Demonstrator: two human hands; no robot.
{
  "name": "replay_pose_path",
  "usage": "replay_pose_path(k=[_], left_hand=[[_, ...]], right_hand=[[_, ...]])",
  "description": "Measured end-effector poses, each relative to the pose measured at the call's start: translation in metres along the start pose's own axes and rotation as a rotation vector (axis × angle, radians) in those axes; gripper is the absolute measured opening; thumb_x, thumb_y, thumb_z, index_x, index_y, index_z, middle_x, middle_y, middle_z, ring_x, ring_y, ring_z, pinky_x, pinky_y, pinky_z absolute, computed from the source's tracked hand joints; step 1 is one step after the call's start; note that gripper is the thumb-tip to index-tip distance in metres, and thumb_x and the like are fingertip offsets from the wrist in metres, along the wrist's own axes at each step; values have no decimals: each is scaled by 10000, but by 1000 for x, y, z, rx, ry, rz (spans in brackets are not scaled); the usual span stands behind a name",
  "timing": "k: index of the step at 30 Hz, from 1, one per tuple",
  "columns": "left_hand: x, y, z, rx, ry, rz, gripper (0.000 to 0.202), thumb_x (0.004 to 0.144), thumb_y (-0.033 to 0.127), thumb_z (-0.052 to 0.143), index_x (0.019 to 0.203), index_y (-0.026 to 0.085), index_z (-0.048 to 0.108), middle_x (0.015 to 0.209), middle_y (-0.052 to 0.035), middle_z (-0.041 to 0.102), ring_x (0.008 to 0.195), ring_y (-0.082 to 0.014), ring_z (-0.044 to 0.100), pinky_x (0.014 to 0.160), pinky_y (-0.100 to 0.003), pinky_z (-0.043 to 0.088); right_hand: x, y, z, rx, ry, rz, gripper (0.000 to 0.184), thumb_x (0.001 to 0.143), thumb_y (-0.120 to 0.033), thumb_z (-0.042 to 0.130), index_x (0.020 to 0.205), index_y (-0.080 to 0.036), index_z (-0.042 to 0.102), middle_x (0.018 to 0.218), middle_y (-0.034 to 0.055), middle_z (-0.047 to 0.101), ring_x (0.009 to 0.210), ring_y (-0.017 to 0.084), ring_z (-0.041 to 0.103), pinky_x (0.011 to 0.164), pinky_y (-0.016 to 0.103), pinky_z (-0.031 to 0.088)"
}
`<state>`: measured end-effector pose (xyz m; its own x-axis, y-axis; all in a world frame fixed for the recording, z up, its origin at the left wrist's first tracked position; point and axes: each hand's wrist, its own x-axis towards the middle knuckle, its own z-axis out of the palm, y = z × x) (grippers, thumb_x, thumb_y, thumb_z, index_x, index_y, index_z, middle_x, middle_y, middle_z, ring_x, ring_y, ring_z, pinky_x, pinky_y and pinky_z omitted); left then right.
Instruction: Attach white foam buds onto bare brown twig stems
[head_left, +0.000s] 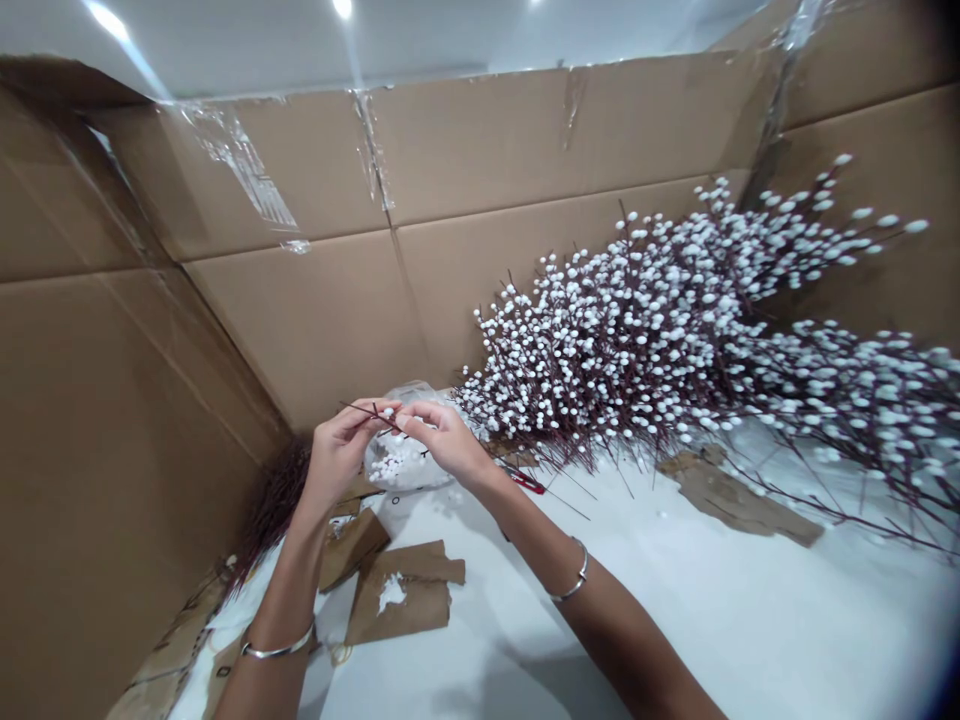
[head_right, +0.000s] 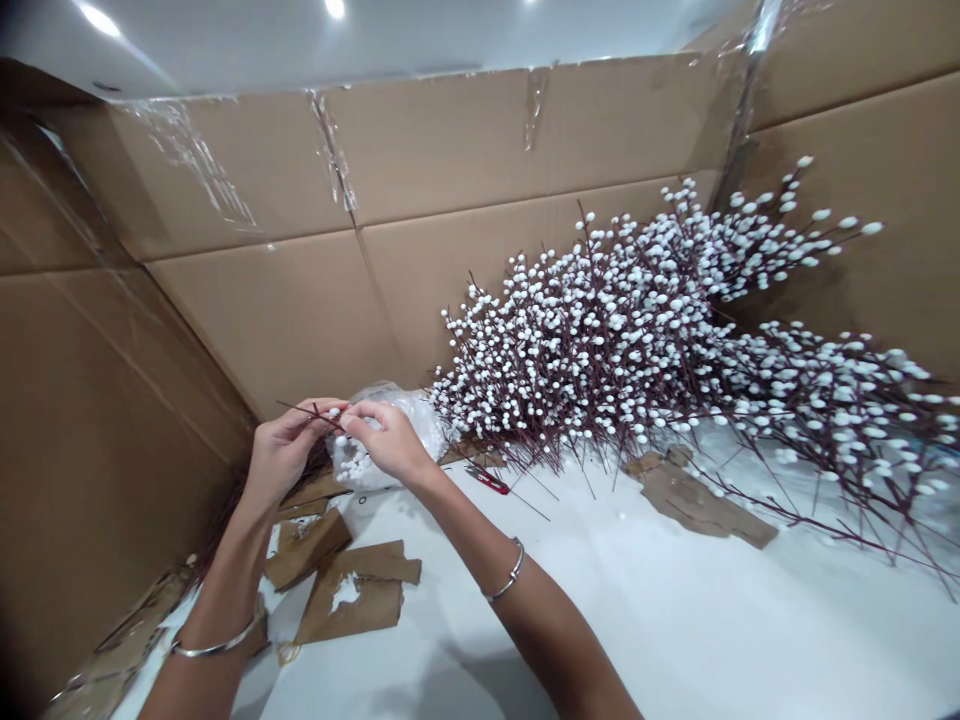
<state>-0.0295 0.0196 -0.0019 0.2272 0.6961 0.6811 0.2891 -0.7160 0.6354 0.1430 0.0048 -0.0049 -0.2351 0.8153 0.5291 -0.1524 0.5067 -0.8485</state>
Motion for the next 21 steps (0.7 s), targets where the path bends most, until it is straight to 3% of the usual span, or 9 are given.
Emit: replay_pose_path(k=[7, 11, 13, 15, 18, 20, 21], left_hand=[[0, 3, 2, -23, 4, -26, 209, 873, 317, 622, 962, 188, 761, 1022, -69, 730, 973, -201, 647, 867, -293, 477], [-1, 4, -6, -53, -19, -169, 362, 874, 401, 599, 1153, 188, 690, 1102, -83, 713, 948, -202, 649, 832, -292, 480], [-5, 1, -18, 11, -41, -279, 420, 864, 450, 583, 1173, 177, 664, 1042, -80, 719, 868, -195, 646, 754, -277, 478], [-15, -4, -33, 169, -188, -397, 386, 827, 475, 600, 1015, 155, 708, 884, -62, 720, 765, -187, 620, 676, -259, 453], [-43, -11, -52, 353, -621, -563, 268, 769, 418, 628, 772, 165, 716, 712, -30, 686, 673, -177, 581, 626, -246, 416], [-69, -14, -59, 413, -833, -655, 162, 725, 319, 624, 722, 182, 709, 690, -22, 681, 658, -177, 582, 615, -243, 402], [-82, -15, -61, 447, -885, -694, 119, 692, 266, 620, 715, 189, 708, 688, -21, 680, 656, -181, 587, 610, -244, 396]], right_hand=[[0, -2, -1, 7, -10, 8, 205, 834, -327, 542, 693, -184, 583, 730, -9, 590, 742, 146, 542, 766, 273, 399], [-1, -3, -4, 21, -40, 70, 198, 844, -337, 549, 742, -185, 624, 770, 4, 638, 779, 157, 580, 790, 285, 421], [-1, -4, -7, -7, -14, 80, 190, 847, -325, 552, 754, -187, 642, 802, 17, 671, 827, 168, 603, 820, 295, 431], [-1, -6, -10, -46, 25, 68, 186, 854, -312, 552, 767, -185, 658, 845, 32, 700, 859, 175, 617, 840, 305, 435], [-3, -11, -13, -71, 52, 40, 199, 868, -302, 547, 785, -171, 671, 893, 57, 719, 886, 184, 633, 872, 324, 434], [-4, -15, -13, -77, 50, 36, 199, 876, -294, 545, 796, -167, 675, 901, 61, 723, 894, 186, 639, 880, 329, 434], [-4, -17, -13, -79, 46, 39, 194, 879, -288, 545, 799, -168, 675, 899, 59, 724, 892, 185, 640, 874, 329, 436]])
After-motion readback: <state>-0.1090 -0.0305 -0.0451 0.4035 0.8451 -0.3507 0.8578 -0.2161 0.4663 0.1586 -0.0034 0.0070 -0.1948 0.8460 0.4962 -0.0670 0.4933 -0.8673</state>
